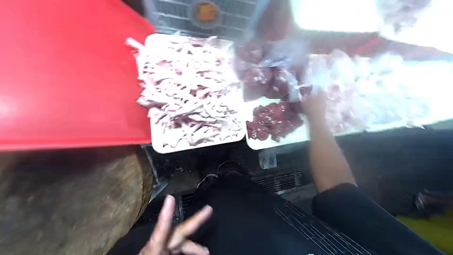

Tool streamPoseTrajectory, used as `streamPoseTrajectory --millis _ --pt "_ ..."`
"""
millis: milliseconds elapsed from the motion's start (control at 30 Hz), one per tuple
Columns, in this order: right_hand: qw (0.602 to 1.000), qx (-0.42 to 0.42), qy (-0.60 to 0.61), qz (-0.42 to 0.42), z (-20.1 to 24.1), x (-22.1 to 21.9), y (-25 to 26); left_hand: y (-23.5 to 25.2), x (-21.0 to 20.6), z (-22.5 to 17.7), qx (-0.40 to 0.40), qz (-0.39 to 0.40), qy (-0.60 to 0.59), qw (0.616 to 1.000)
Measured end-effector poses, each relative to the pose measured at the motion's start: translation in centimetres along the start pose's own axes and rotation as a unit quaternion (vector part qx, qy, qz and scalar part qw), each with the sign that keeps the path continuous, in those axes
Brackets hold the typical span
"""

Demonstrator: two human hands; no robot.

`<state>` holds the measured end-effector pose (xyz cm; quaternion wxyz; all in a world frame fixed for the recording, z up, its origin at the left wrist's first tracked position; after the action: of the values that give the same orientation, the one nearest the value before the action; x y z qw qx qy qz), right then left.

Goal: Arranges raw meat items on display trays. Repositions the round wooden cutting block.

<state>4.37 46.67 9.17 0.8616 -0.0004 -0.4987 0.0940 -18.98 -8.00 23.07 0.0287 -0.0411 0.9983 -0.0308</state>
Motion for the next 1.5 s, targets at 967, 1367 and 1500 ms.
streamPoseTrajectory --millis 967,1367,1500 --pt "0.621 -0.018 0.674 0.399 -3.7 5.4 -5.0 38.9 -17.6 10.1 -0.056 -0.109 0.04 0.992" --pt "0.563 0.071 0.712 0.414 -2.3 6.6 -1.7 40.8 -19.1 9.6 -0.104 -0.121 0.063 0.985" --pt "0.577 -0.002 0.716 0.392 -2.9 7.2 -2.3 39.3 -20.4 8.9 -0.055 -0.115 0.024 0.992"
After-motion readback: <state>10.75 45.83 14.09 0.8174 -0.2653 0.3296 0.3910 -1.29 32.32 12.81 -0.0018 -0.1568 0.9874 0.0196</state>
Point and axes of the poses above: each hand's wrist, its own y-axis towards the middle knuckle, its own x-axis out of the back of the hand, z = x × y, the point moved 3 cm from there along y, towards the middle knuckle, and after that the axes turned 14 degrees about y, right-handed, at the moved point
